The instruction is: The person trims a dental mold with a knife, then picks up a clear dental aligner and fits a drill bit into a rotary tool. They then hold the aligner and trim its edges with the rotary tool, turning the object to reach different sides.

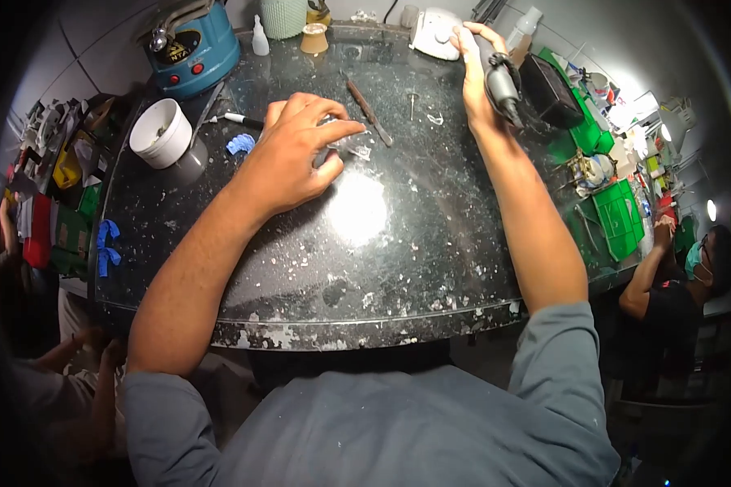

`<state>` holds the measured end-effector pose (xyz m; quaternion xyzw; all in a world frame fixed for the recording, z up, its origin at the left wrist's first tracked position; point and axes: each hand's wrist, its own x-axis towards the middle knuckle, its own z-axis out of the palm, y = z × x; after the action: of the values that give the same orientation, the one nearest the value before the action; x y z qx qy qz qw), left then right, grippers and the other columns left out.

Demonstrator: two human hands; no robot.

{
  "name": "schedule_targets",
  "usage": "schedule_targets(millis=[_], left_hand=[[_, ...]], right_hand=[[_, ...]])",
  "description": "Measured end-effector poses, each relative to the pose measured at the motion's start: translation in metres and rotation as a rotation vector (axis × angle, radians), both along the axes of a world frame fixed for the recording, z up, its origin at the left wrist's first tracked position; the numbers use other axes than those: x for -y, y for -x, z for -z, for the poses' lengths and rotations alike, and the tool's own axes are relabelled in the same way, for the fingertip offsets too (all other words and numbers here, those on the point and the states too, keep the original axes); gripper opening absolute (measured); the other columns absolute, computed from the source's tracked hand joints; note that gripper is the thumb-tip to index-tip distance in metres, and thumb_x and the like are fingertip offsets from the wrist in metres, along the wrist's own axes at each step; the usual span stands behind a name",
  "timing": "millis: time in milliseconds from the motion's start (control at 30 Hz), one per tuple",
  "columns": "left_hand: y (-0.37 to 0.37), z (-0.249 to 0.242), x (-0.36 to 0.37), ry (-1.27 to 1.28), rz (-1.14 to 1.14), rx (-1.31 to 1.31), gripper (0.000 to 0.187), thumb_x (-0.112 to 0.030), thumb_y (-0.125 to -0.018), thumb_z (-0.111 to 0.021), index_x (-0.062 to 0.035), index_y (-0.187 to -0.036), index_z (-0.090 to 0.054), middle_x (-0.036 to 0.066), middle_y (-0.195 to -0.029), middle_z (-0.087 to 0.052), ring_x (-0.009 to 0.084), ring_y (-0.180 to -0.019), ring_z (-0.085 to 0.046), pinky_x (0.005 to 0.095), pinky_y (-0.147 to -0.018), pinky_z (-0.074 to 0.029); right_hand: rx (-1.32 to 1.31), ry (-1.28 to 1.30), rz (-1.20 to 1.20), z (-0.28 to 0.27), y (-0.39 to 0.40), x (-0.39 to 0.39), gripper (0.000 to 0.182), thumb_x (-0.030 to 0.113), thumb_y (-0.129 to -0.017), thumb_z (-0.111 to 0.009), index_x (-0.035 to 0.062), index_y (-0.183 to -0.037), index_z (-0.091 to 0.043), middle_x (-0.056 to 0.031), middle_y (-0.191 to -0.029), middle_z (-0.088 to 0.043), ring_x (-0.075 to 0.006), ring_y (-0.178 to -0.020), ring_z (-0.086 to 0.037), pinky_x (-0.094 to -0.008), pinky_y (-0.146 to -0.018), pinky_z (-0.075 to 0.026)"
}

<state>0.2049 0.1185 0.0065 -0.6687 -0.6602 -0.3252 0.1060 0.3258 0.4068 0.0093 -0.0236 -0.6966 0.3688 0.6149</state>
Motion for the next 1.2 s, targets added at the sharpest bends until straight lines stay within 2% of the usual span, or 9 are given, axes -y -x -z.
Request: schedule_targets(millis=[100, 267, 400, 700, 800, 867, 933, 1000, 1200], left_hand=[[0.002, 0.013, -0.008, 0.063, 0.048, -0.136, 0.026, -0.012, -0.079, -0.076, -0.0155, -0.104, -0.072, 0.003, -0.124, -0.062, 0.0266, -0.122, -0.050, 0.0433, -0.104, -0.033], [-0.008, 0.000, -0.009, -0.052, 0.002, -0.216, 0.020, -0.021, -0.087, -0.074, -0.0102, -0.103, -0.072, 0.002, -0.112, -0.068, 0.0215, -0.115, -0.056, 0.0405, -0.104, -0.032], [-0.023, -0.017, 0.000, -0.030, 0.015, 0.031, 0.022, -0.030, -0.091, -0.070, -0.0101, -0.099, -0.076, 0.005, -0.096, -0.074, 0.0218, -0.098, -0.064, 0.0392, -0.099, -0.035], [-0.056, -0.037, 0.029, 0.086, -0.026, 0.371, 0.023, -0.014, -0.089, -0.072, -0.0030, -0.109, -0.073, 0.011, -0.104, -0.073, 0.0244, -0.101, -0.067, 0.0372, -0.093, -0.049], [-0.073, -0.051, 0.040, -0.322, -0.106, -0.057, 0.041, -0.034, -0.086, -0.075, -0.0004, -0.109, -0.070, 0.015, -0.106, -0.069, 0.0283, -0.094, -0.065, 0.0390, -0.086, -0.050], [-0.101, -0.066, 0.061, -0.401, 0.346, 0.474, 0.062, -0.059, -0.090, -0.062, -0.0018, -0.114, -0.067, 0.010, -0.090, -0.066, 0.0284, -0.095, -0.063, 0.0375, -0.089, -0.049], [-0.145, -0.078, 0.078, -0.173, 0.915, 1.109, 0.073, -0.076, -0.085, -0.056, -0.0045, -0.081, -0.070, 0.008, -0.084, -0.064, 0.0233, -0.081, -0.061, 0.0413, -0.081, -0.046], [-0.176, -0.088, 0.096, -0.110, 0.890, 1.297, 0.067, -0.073, -0.083, -0.062, -0.0070, -0.075, -0.072, 0.010, -0.085, -0.068, 0.0238, -0.079, -0.063, 0.0404, -0.076, -0.047], [-0.184, -0.066, 0.025, -0.909, 1.579, 0.700, 0.088, -0.071, -0.085, -0.060, 0.0150, -0.105, -0.061, 0.021, -0.095, -0.067, 0.0341, -0.089, -0.066, 0.0323, -0.074, -0.050]], right_hand=[[0.133, 0.138, -0.148, -0.015, -0.031, 0.069, 0.023, 0.015, -0.100, -0.061, 0.0030, -0.120, -0.059, -0.0139, -0.114, -0.069, -0.0201, -0.104, -0.069, -0.0340, -0.096, -0.052], [0.254, -0.086, -0.150, 0.002, -0.050, 0.119, 0.021, 0.011, -0.091, -0.072, 0.0039, -0.109, -0.065, -0.0083, -0.105, -0.070, -0.0186, -0.098, -0.068, -0.0318, -0.088, -0.055], [0.174, -0.202, -0.304, 0.009, -0.049, 0.133, 0.032, 0.007, -0.079, -0.081, 0.0073, -0.108, -0.067, -0.0052, -0.102, -0.071, -0.0169, -0.095, -0.069, -0.0290, -0.085, -0.055], [0.285, -0.190, -0.401, 0.002, -0.065, 0.145, 0.032, 0.002, -0.081, -0.078, 0.0042, -0.110, -0.065, -0.0068, -0.102, -0.069, -0.0158, -0.094, -0.071, -0.0272, -0.083, -0.058], [0.299, -0.126, -0.434, 0.005, -0.062, 0.142, 0.032, -0.002, -0.080, -0.076, 0.0032, -0.109, -0.065, -0.0075, -0.104, -0.068, -0.0153, -0.095, -0.070, -0.0273, -0.084, -0.058], [0.300, -0.122, -0.365, 0.004, -0.065, 0.138, 0.030, -0.005, -0.080, -0.072, 0.0021, -0.109, -0.065, -0.0081, -0.105, -0.068, -0.0151, -0.096, -0.068, -0.0278, -0.085, -0.057], [0.297, 0.001, -0.378, 0.014, -0.062, 0.128, 0.027, -0.005, -0.082, -0.067, 0.0016, -0.108, -0.065, -0.0079, -0.104, -0.068, -0.0153, -0.096, -0.067, -0.0298, -0.086, -0.055], [0.339, 0.072, -0.319, 0.014, -0.064, 0.126, 0.026, -0.004, -0.083, -0.066, 0.0010, -0.109, -0.063, -0.0079, -0.101, -0.069, -0.0151, -0.096, -0.068, -0.0302, -0.087, -0.055], [0.335, 0.071, -0.304, 0.008, -0.064, 0.135, 0.023, -0.004, -0.087, -0.067, 0.0008, -0.109, -0.061, -0.0084, -0.101, -0.068, -0.0154, -0.097, -0.069, -0.0290, -0.088, -0.054]])
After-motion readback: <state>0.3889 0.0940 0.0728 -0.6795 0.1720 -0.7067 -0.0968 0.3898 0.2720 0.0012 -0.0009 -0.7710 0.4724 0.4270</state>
